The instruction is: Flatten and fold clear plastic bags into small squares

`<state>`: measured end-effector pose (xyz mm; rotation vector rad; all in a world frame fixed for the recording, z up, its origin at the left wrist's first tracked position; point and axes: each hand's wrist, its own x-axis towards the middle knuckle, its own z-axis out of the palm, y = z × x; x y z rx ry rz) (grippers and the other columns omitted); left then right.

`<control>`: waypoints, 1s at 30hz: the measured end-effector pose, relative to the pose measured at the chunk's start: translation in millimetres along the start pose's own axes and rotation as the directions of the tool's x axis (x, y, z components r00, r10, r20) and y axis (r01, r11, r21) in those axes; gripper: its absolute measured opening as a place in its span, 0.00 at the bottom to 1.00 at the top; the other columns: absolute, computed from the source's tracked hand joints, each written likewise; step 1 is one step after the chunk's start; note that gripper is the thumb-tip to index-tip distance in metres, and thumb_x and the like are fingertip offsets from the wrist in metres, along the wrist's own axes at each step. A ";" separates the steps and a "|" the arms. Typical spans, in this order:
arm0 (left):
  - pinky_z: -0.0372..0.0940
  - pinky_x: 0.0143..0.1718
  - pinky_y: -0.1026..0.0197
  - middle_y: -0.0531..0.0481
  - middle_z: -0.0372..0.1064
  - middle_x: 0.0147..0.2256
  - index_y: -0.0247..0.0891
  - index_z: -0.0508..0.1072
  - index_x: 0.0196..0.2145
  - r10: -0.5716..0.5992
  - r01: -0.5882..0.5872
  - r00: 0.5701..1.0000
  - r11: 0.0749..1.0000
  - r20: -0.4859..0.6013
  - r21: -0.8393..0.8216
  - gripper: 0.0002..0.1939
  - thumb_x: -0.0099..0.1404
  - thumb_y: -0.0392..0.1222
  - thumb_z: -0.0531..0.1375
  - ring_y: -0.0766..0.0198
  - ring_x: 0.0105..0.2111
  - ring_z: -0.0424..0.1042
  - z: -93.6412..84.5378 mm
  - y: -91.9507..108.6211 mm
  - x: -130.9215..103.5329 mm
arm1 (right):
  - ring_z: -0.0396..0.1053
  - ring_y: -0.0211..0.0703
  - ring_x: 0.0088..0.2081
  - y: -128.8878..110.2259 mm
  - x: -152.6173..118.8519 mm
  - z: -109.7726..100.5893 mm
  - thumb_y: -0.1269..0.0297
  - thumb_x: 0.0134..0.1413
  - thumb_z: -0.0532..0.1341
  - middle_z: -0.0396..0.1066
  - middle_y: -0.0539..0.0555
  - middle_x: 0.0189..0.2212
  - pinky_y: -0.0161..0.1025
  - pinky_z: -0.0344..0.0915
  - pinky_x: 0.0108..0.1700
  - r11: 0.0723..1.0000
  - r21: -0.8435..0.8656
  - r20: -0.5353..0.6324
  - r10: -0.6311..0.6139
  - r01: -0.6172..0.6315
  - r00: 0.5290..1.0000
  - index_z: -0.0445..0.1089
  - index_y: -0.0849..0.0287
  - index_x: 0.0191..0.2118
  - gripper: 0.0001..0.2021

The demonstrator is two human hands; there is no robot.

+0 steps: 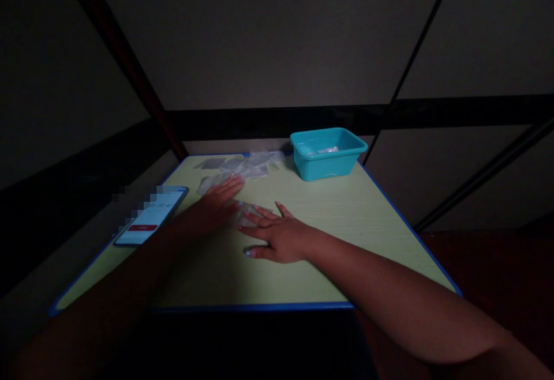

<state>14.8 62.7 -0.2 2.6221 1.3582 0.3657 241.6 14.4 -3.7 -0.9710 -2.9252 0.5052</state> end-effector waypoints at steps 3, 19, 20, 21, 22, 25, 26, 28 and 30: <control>0.40 0.62 0.39 0.37 0.39 0.66 0.33 0.45 0.65 0.120 -0.127 0.983 0.991 0.142 0.045 0.29 0.71 0.48 0.40 0.53 0.66 0.37 12.7 14.2 -3.3 | 0.32 0.55 0.67 1.4 0.2 2.3 0.46 0.61 0.51 0.38 0.58 0.67 0.67 0.27 0.61 1.000 0.007 -0.011 -0.006 0.007 1.000 0.50 0.51 0.65 0.30; 0.40 0.59 0.32 0.39 0.37 0.66 0.36 0.44 0.65 -0.014 -0.041 0.967 0.978 0.256 0.205 0.29 0.70 0.46 0.41 0.54 0.66 0.37 20.8 16.0 -6.3 | 0.66 0.48 0.42 27.5 8.3 -18.8 0.66 0.59 0.53 0.70 0.60 0.37 0.41 0.61 0.45 0.940 -0.039 -0.344 0.305 -0.338 0.888 0.70 0.62 0.41 0.10; 0.39 0.59 0.32 0.39 0.38 0.66 0.37 0.45 0.65 -0.013 -0.038 0.973 0.977 0.232 0.211 0.29 0.70 0.46 0.42 0.53 0.66 0.38 21.6 16.7 -6.3 | 0.66 0.48 0.42 29.3 9.2 -17.1 0.65 0.59 0.53 0.71 0.61 0.37 0.41 0.61 0.44 0.929 -0.019 -0.346 0.341 -0.370 0.874 0.70 0.63 0.42 0.11; 0.39 0.59 0.31 0.39 0.38 0.66 0.37 0.45 0.65 -0.009 -0.037 0.978 0.976 0.207 0.217 0.29 0.70 0.47 0.42 0.53 0.66 0.38 22.8 17.4 -6.3 | 0.66 0.48 0.43 30.0 10.0 -15.0 0.63 0.59 0.54 0.71 0.61 0.39 0.42 0.62 0.45 0.920 -0.004 -0.354 0.364 -0.391 0.861 0.69 0.63 0.43 0.12; 0.38 0.59 0.31 0.39 0.39 0.66 0.37 0.46 0.65 -0.005 -0.036 0.983 0.974 0.182 0.223 0.28 0.70 0.47 0.43 0.53 0.66 0.39 24.3 18.0 -6.3 | 0.66 0.50 0.46 29.4 10.5 -12.7 0.61 0.59 0.54 0.70 0.63 0.42 0.44 0.61 0.47 0.918 -0.002 -0.366 0.369 -0.397 0.854 0.68 0.64 0.47 0.15; 0.38 0.59 0.32 0.37 0.40 0.66 0.35 0.47 0.65 -0.003 -0.028 0.992 0.971 0.128 0.239 0.29 0.70 0.47 0.43 0.53 0.66 0.40 29.9 20.1 -5.8 | 0.53 0.56 0.60 21.8 10.6 -5.1 0.55 0.60 0.53 0.57 0.67 0.60 0.56 0.51 0.58 0.940 -0.048 -0.367 0.297 -0.337 0.882 0.56 0.65 0.61 0.27; 0.39 0.60 0.32 0.36 0.41 0.66 0.33 0.46 0.65 -0.005 -0.025 0.992 0.970 0.123 0.243 0.29 0.69 0.47 0.43 0.53 0.66 0.40 31.7 20.9 -5.5 | 0.46 0.56 0.64 18.1 10.1 -2.6 0.53 0.61 0.52 0.48 0.67 0.64 0.60 0.44 0.60 0.952 -0.068 -0.341 0.258 -0.297 0.904 0.49 0.65 0.64 0.31; 0.40 0.59 0.33 0.34 0.40 0.66 0.30 0.45 0.65 -0.024 -0.008 0.992 0.968 0.126 0.251 0.31 0.69 0.47 0.43 0.52 0.66 0.39 34.2 22.3 -4.8 | 0.35 0.55 0.67 10.7 8.2 1.8 0.51 0.63 0.48 0.36 0.66 0.67 0.62 0.35 0.62 0.971 -0.095 -0.255 0.189 -0.220 0.948 0.40 0.66 0.67 0.34; 0.42 0.59 0.33 0.32 0.37 0.66 0.29 0.44 0.65 -0.054 0.017 0.989 0.966 0.137 0.257 0.31 0.69 0.47 0.43 0.50 0.66 0.37 34.9 23.4 -4.4 | 0.31 0.54 0.67 4.9 5.8 5.0 0.48 0.63 0.45 0.33 0.67 0.67 0.60 0.32 0.63 0.982 -0.091 -0.146 0.152 -0.166 0.978 0.37 0.69 0.67 0.36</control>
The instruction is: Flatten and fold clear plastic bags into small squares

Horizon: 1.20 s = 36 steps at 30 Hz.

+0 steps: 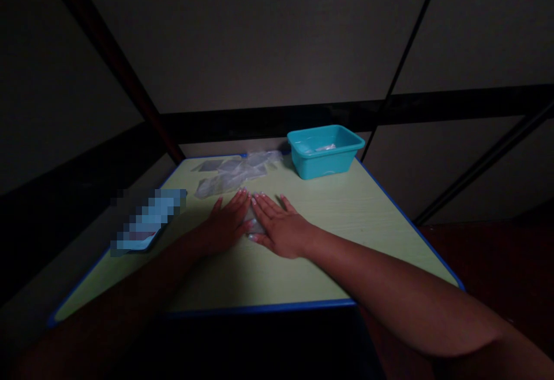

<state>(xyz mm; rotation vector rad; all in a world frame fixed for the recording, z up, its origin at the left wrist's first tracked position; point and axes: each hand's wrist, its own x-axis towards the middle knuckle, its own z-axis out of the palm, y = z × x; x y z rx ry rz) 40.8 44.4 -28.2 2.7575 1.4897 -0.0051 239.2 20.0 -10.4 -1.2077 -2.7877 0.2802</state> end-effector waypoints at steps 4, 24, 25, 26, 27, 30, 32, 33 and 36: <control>0.43 0.59 0.34 0.32 0.36 0.66 0.30 0.44 0.65 -0.021 0.021 0.999 1.000 0.038 -0.012 0.31 0.69 0.47 0.42 0.49 0.66 0.36 -2.2 0.4 -1.1 | 0.30 0.54 0.67 -4.8 -5.0 0.3 0.44 0.62 0.43 0.32 0.68 0.66 0.58 0.33 0.64 0.999 0.030 0.156 -0.016 0.012 0.988 0.37 0.70 0.67 0.39; 0.43 0.59 0.34 0.37 0.33 0.67 0.34 0.41 0.66 -0.120 0.125 0.985 0.991 0.120 -0.035 0.32 0.70 0.51 0.40 0.52 0.66 0.34 -8.5 -1.3 -3.2 | 0.40 0.49 0.66 39.1 -20.4 -62.9 0.68 0.57 0.60 0.57 0.57 0.61 0.49 0.43 0.65 0.940 0.280 0.382 -0.293 0.192 0.877 0.69 0.58 0.53 0.18; 0.43 0.59 0.34 0.36 0.32 0.67 0.34 0.41 0.66 -0.118 0.125 0.985 0.991 0.127 -0.045 0.32 0.70 0.51 0.40 0.52 0.66 0.34 -8.4 -2.1 -3.3 | 0.40 0.50 0.66 37.4 -20.8 -62.1 0.68 0.56 0.61 0.55 0.57 0.62 0.50 0.43 0.65 0.948 0.260 0.387 -0.277 0.184 0.880 0.69 0.57 0.54 0.19; 0.43 0.59 0.34 0.36 0.31 0.67 0.34 0.41 0.66 -0.117 0.125 0.984 0.991 0.133 -0.052 0.32 0.70 0.51 0.40 0.51 0.66 0.33 -8.0 -3.1 -3.4 | 0.40 0.50 0.66 35.2 -21.0 -61.1 0.68 0.56 0.61 0.53 0.57 0.63 0.52 0.41 0.65 0.954 0.244 0.388 -0.260 0.174 0.884 0.68 0.56 0.55 0.20; 0.44 0.59 0.34 0.36 0.31 0.67 0.34 0.41 0.66 -0.114 0.123 0.984 0.991 0.138 -0.058 0.31 0.70 0.50 0.40 0.51 0.66 0.33 -7.7 -4.0 -3.4 | 0.40 0.51 0.66 32.6 -21.1 -60.0 0.68 0.56 0.61 0.52 0.57 0.63 0.54 0.40 0.65 0.960 0.230 0.386 -0.242 0.161 0.890 0.66 0.54 0.56 0.21; 0.43 0.58 0.32 0.35 0.32 0.67 0.33 0.43 0.66 -0.110 0.116 0.987 0.992 0.121 -0.048 0.31 0.70 0.49 0.40 0.50 0.66 0.34 -8.0 -5.7 -3.5 | 0.40 0.53 0.66 24.0 -21.4 -57.1 0.68 0.56 0.61 0.51 0.57 0.64 0.61 0.35 0.64 0.973 0.186 0.387 -0.200 0.136 0.900 0.64 0.53 0.58 0.23; 0.41 0.58 0.31 0.36 0.32 0.67 0.34 0.44 0.65 -0.091 0.092 0.995 0.995 0.049 -0.023 0.30 0.70 0.48 0.41 0.50 0.66 0.33 -10.8 -5.8 -3.6 | 0.41 0.53 0.66 19.1 -22.1 -56.1 0.68 0.57 0.61 0.51 0.59 0.63 0.63 0.34 0.63 0.977 0.158 0.376 -0.195 0.145 0.906 0.62 0.54 0.59 0.24; 0.40 0.59 0.32 0.37 0.32 0.67 0.34 0.44 0.65 -0.067 0.067 0.998 0.998 0.004 -0.013 0.29 0.70 0.46 0.42 0.51 0.66 0.33 -12.8 -5.5 -3.7 | 0.41 0.53 0.66 17.4 -22.5 -56.1 0.68 0.56 0.61 0.52 0.59 0.63 0.63 0.34 0.63 0.977 0.147 0.366 -0.196 0.151 0.910 0.62 0.54 0.59 0.24; 0.39 0.60 0.35 0.40 0.33 0.67 0.36 0.44 0.65 0.057 -0.058 0.996 0.998 -0.069 -0.018 0.28 0.70 0.42 0.42 0.55 0.66 0.34 -18.2 -4.1 -3.9 | 0.45 0.53 0.65 15.4 -23.6 -58.0 0.69 0.57 0.61 0.54 0.59 0.62 0.63 0.35 0.63 0.979 0.136 0.347 -0.192 0.154 0.918 0.64 0.54 0.57 0.22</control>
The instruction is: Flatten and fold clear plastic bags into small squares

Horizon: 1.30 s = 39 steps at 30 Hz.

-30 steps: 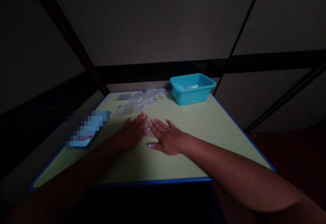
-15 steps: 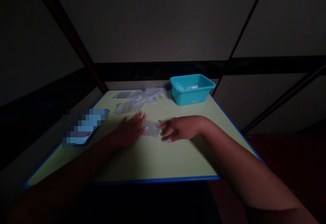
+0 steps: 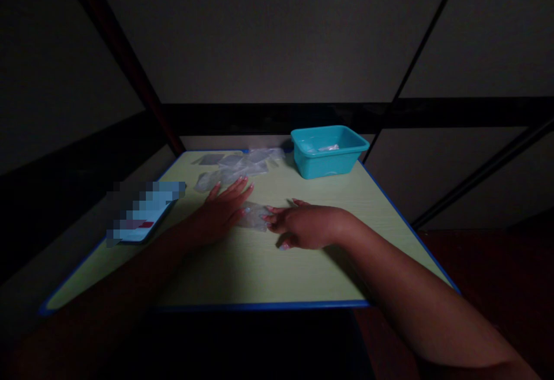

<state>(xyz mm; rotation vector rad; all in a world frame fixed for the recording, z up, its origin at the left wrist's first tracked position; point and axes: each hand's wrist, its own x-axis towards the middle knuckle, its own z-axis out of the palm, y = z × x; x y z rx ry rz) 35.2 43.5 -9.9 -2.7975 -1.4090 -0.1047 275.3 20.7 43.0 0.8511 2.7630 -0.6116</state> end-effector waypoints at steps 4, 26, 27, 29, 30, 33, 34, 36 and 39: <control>0.44 0.60 0.36 0.39 0.36 0.67 0.36 0.47 0.65 0.100 -0.096 0.992 0.994 0.083 -0.045 0.27 0.70 0.43 0.42 0.53 0.66 0.37 2.2 2.1 -0.1 | 0.52 0.54 0.63 0.1 -2.2 -3.0 0.69 0.58 0.59 0.63 0.57 0.58 0.66 0.34 0.62 1.000 0.017 -0.008 -0.025 0.025 1.000 0.72 0.53 0.50 0.15; 0.47 0.59 0.37 0.36 0.38 0.66 0.34 0.47 0.65 0.087 -0.076 0.986 0.994 0.144 -0.083 0.30 0.70 0.50 0.44 0.49 0.66 0.39 7.3 3.2 0.8 | 0.65 0.49 0.55 -14.6 -2.2 10.4 0.67 0.58 0.59 0.71 0.56 0.50 0.55 0.43 0.63 1.000 -0.013 -0.130 -0.002 0.000 0.991 0.70 0.51 0.51 0.15; 0.47 0.59 0.37 0.36 0.38 0.66 0.35 0.47 0.65 0.088 -0.078 0.987 0.994 0.136 -0.080 0.30 0.70 0.50 0.44 0.50 0.66 0.39 6.5 3.4 0.8 | 0.65 0.48 0.54 -14.8 -3.1 10.4 0.67 0.58 0.59 0.71 0.55 0.50 0.54 0.44 0.63 1.000 0.007 -0.128 0.004 -0.004 0.992 0.69 0.51 0.52 0.16; 0.45 0.60 0.38 0.37 0.39 0.66 0.36 0.48 0.65 0.079 -0.071 0.990 0.995 0.116 -0.068 0.29 0.70 0.49 0.44 0.51 0.66 0.39 5.1 3.9 0.9 | 0.67 0.48 0.53 -15.7 -4.5 9.2 0.66 0.58 0.58 0.72 0.55 0.49 0.52 0.46 0.62 0.999 0.043 -0.133 0.012 -0.006 0.991 0.67 0.51 0.55 0.19; 0.45 0.60 0.38 0.37 0.39 0.66 0.36 0.48 0.65 0.071 -0.065 0.992 0.996 0.106 -0.061 0.28 0.70 0.48 0.43 0.51 0.66 0.39 4.6 4.0 1.0 | 0.67 0.47 0.51 -16.2 -4.6 8.0 0.65 0.58 0.58 0.73 0.55 0.48 0.50 0.47 0.61 0.998 0.058 -0.146 0.015 -0.006 0.989 0.66 0.51 0.56 0.19; 0.43 0.60 0.38 0.38 0.40 0.66 0.37 0.48 0.65 0.057 -0.054 0.994 0.998 0.095 -0.042 0.28 0.70 0.47 0.44 0.53 0.66 0.38 5.6 3.7 1.5 | 0.70 0.47 0.45 -15.9 0.0 3.6 0.64 0.59 0.56 0.75 0.54 0.43 0.46 0.55 0.55 0.996 0.083 -0.240 0.058 -0.039 0.969 0.67 0.52 0.54 0.17; 0.43 0.60 0.38 0.38 0.39 0.66 0.37 0.49 0.65 0.061 -0.057 0.993 0.998 0.098 -0.038 0.28 0.70 0.47 0.44 0.53 0.66 0.38 7.0 3.2 1.7 | 0.70 0.47 0.43 -14.3 3.4 2.6 0.64 0.60 0.56 0.75 0.55 0.42 0.44 0.58 0.51 0.994 0.086 -0.294 0.097 -0.075 0.951 0.69 0.54 0.52 0.15; 0.44 0.59 0.37 0.36 0.38 0.66 0.39 0.49 0.65 0.060 -0.057 0.993 0.998 0.101 -0.031 0.28 0.70 0.49 0.44 0.50 0.66 0.38 10.9 1.8 2.1 | 0.70 0.47 0.41 -8.0 12.7 3.2 0.66 0.60 0.54 0.74 0.58 0.41 0.41 0.60 0.45 0.979 0.085 -0.422 0.205 -0.186 0.883 0.71 0.59 0.47 0.12; 0.45 0.58 0.37 0.34 0.36 0.66 0.42 0.49 0.65 0.024 -0.022 0.995 1.000 0.101 -0.019 0.29 0.70 0.52 0.45 0.44 0.65 0.37 16.4 -0.3 2.6 | 0.67 0.47 0.41 6.3 29.1 11.2 0.66 0.58 0.56 0.72 0.61 0.38 0.39 0.59 0.43 0.933 0.063 -0.557 0.327 -0.354 0.763 0.71 0.63 0.42 0.10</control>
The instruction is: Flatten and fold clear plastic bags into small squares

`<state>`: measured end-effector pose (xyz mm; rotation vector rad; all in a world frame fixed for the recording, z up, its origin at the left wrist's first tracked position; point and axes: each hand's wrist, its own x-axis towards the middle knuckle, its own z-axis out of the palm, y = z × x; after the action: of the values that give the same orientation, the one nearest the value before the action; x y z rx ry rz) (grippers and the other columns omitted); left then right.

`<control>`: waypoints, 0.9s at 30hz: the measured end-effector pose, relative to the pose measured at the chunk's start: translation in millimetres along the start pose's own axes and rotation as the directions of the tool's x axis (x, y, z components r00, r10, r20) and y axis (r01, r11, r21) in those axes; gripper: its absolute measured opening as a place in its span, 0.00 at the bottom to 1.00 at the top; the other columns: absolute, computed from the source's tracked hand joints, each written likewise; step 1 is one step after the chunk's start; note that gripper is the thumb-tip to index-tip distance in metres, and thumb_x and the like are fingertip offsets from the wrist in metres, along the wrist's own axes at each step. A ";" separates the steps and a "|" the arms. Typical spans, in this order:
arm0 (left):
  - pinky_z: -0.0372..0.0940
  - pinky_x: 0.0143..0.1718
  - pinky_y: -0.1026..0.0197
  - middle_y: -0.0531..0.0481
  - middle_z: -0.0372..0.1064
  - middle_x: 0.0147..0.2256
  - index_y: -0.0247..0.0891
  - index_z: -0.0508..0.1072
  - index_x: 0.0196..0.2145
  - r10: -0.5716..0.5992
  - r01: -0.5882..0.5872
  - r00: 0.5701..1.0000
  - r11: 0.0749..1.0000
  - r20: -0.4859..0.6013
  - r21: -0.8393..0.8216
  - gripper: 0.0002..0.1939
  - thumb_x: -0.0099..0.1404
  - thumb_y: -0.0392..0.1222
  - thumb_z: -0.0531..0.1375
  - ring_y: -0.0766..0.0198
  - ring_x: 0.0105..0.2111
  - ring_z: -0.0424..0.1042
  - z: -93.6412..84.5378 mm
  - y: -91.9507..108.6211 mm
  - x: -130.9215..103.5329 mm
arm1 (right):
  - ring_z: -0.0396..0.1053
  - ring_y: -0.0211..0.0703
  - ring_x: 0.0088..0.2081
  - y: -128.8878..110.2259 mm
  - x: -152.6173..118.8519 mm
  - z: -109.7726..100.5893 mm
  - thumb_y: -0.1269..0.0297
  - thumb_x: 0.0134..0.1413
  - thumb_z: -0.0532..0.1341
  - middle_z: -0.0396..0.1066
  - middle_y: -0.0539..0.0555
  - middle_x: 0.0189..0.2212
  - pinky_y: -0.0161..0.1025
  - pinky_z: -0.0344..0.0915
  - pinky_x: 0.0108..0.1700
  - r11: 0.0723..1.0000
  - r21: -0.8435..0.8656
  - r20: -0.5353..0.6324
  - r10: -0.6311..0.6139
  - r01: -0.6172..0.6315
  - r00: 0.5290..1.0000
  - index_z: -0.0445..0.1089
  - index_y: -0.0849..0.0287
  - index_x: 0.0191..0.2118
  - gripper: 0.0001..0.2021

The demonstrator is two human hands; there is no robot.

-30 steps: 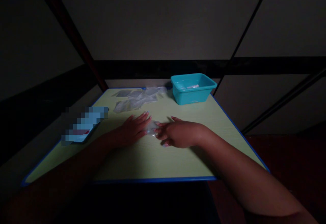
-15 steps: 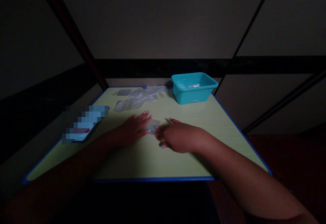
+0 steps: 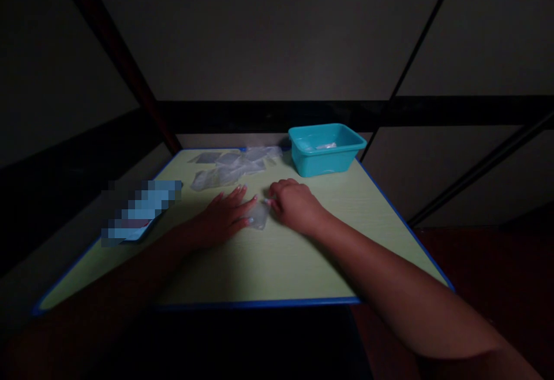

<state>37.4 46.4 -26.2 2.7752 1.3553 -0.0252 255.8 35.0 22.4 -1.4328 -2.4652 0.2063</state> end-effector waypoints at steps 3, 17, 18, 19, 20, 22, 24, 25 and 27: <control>0.46 0.58 0.37 0.34 0.35 0.66 0.44 0.49 0.65 -0.030 0.030 1.000 1.000 0.007 0.005 0.29 0.69 0.53 0.46 0.41 0.65 0.36 1.1 0.0 0.2 | 0.65 0.48 0.40 5.9 7.8 18.8 0.63 0.57 0.57 0.71 0.60 0.35 0.40 0.59 0.41 0.993 -0.057 0.010 0.105 -0.104 0.994 0.70 0.62 0.38 0.09; 0.45 0.56 0.32 0.31 0.36 0.66 0.42 0.47 0.65 -0.101 0.101 0.994 0.995 0.033 0.001 0.31 0.69 0.54 0.46 0.41 0.65 0.35 -5.8 7.8 -2.4 | 0.63 0.41 0.32 -1.4 13.6 43.5 0.66 0.47 0.63 0.68 0.49 0.27 0.37 0.56 0.35 0.935 0.290 -0.012 0.219 -0.206 0.976 0.63 0.57 0.35 0.09; 0.45 0.56 0.32 0.31 0.35 0.66 0.42 0.46 0.65 -0.099 0.099 0.995 0.995 0.034 0.001 0.31 0.69 0.54 0.46 0.42 0.65 0.35 -6.0 7.8 -2.4 | 0.63 0.39 0.30 0.5 14.2 45.4 0.67 0.47 0.63 0.67 0.47 0.26 0.36 0.56 0.33 0.913 0.357 -0.016 0.214 -0.195 0.977 0.62 0.57 0.38 0.11; 0.45 0.56 0.32 0.31 0.35 0.66 0.42 0.46 0.65 -0.099 0.099 0.994 0.995 0.038 0.001 0.31 0.69 0.54 0.46 0.42 0.65 0.35 -6.3 7.9 -2.5 | 0.63 0.38 0.28 2.5 14.9 47.3 0.67 0.48 0.62 0.66 0.45 0.25 0.35 0.56 0.32 0.894 0.412 -0.021 0.203 -0.176 0.979 0.62 0.57 0.40 0.12; 0.44 0.56 0.32 0.31 0.35 0.66 0.42 0.46 0.66 -0.099 0.099 0.994 0.995 0.043 0.001 0.31 0.69 0.54 0.46 0.43 0.65 0.34 -6.5 8.1 -2.6 | 0.62 0.37 0.27 4.4 15.7 49.2 0.68 0.49 0.61 0.66 0.45 0.24 0.34 0.56 0.32 0.880 0.449 -0.030 0.188 -0.155 0.982 0.62 0.57 0.41 0.12; 0.44 0.57 0.33 0.31 0.34 0.66 0.42 0.46 0.66 -0.103 0.103 0.993 0.995 0.055 0.001 0.31 0.69 0.53 0.46 0.43 0.65 0.34 -6.7 8.0 -2.5 | 0.62 0.37 0.26 8.0 17.5 52.4 0.71 0.50 0.58 0.66 0.45 0.24 0.34 0.56 0.31 0.870 0.478 -0.048 0.160 -0.118 0.986 0.64 0.58 0.40 0.10; 0.44 0.57 0.33 0.31 0.34 0.66 0.42 0.45 0.66 -0.102 0.102 0.993 0.995 0.059 -0.001 0.31 0.69 0.53 0.46 0.43 0.65 0.34 -6.1 7.2 -2.1 | 0.64 0.37 0.27 10.6 18.9 54.1 0.74 0.51 0.56 0.68 0.47 0.26 0.33 0.57 0.32 0.878 0.470 -0.060 0.137 -0.094 0.989 0.66 0.59 0.37 0.08; 0.44 0.57 0.32 0.31 0.34 0.66 0.42 0.45 0.66 -0.098 0.099 0.994 0.995 0.057 -0.003 0.31 0.69 0.53 0.46 0.43 0.65 0.34 -5.6 6.6 -2.0 | 0.64 0.37 0.28 11.5 19.4 54.4 0.75 0.50 0.55 0.69 0.48 0.27 0.33 0.58 0.33 0.884 0.460 -0.061 0.128 -0.086 0.990 0.66 0.59 0.36 0.07; 0.44 0.57 0.32 0.31 0.35 0.66 0.41 0.45 0.66 -0.088 0.088 0.995 0.996 0.048 -0.006 0.32 0.69 0.54 0.46 0.43 0.65 0.35 -4.3 5.5 -1.8 | 0.65 0.38 0.30 12.5 19.6 54.0 0.76 0.49 0.54 0.70 0.50 0.28 0.33 0.59 0.34 0.893 0.443 -0.056 0.118 -0.081 0.991 0.67 0.59 0.35 0.08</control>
<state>40.6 41.9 -21.5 2.6879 1.4611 -0.0888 240.1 59.2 -28.9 -1.3331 -2.0975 0.6679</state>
